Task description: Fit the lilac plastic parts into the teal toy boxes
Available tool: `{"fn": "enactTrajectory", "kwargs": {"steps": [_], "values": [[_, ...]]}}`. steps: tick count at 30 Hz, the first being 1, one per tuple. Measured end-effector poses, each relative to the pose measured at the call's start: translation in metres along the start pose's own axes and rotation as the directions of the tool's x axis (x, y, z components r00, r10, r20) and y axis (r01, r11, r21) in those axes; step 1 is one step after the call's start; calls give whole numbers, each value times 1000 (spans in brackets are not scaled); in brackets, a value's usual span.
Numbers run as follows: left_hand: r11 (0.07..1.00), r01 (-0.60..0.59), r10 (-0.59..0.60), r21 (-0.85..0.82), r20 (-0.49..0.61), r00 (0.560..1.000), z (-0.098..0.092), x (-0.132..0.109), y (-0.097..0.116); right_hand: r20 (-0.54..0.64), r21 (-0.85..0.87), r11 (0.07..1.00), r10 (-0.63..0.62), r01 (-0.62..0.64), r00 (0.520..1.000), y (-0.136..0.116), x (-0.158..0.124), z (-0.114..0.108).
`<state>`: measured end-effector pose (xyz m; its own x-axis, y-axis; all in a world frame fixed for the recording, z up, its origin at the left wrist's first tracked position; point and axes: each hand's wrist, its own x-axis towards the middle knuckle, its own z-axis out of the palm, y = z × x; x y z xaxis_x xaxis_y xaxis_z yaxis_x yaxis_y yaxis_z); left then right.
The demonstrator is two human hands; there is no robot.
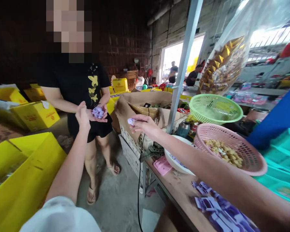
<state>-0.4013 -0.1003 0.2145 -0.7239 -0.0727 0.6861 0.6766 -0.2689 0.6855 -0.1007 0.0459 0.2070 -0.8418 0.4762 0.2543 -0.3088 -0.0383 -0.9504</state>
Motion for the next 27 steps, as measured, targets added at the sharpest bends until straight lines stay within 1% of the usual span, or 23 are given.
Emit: {"fn": "enactTrajectory", "kwargs": {"steps": [2,4,6,8,10,12,14,15,17,18,20,22,24,25,27], "values": [[995,58,-61,-76,-47,997,-15,-10,11,40,-132,988,-70,75,997,-1,24,20],[963,161,-182,-218,-76,980,-33,-29,21,55,-239,961,-127,136,990,-1,47,37],[930,226,-254,-289,-60,965,-54,-56,30,60,-307,933,-176,186,983,-1,69,51],[920,247,-280,-305,-72,957,-76,-89,34,63,-378,892,-240,246,969,-1,89,62],[883,323,-377,-342,-107,920,-97,-126,34,66,-446,845,-298,295,952,0,108,72],[845,413,-470,-339,-104,876,-114,-165,32,67,-506,800,-336,322,940,2,124,80],[789,520,-563,-328,-43,826,-128,-203,27,68,-559,759,-360,334,930,6,138,87],[751,570,-612,-334,-26,790,-134,-220,24,68,-582,739,-370,338,927,8,144,90],[674,641,-695,-367,-19,719,-142,-251,18,67,-626,702,-384,339,921,14,153,93],[645,666,-720,-374,-6,694,-144,-263,15,64,-647,685,-388,335,919,17,157,93],[582,719,-771,-379,24,637,-147,-283,10,51,-685,656,-389,315,920,24,164,92],[524,763,-810,-379,55,584,-146,-296,9,31,-718,635,-381,286,924,32,169,90],[480,790,-833,-381,85,547,-142,-304,11,17,-742,619,-367,258,930,38,171,88],[467,797,-837,-383,98,538,-140,-306,13,19,-750,612,-359,250,933,41,171,87],[460,797,-836,-393,113,538,-136,-308,17,35,-762,598,-343,247,939,43,170,84]]}}
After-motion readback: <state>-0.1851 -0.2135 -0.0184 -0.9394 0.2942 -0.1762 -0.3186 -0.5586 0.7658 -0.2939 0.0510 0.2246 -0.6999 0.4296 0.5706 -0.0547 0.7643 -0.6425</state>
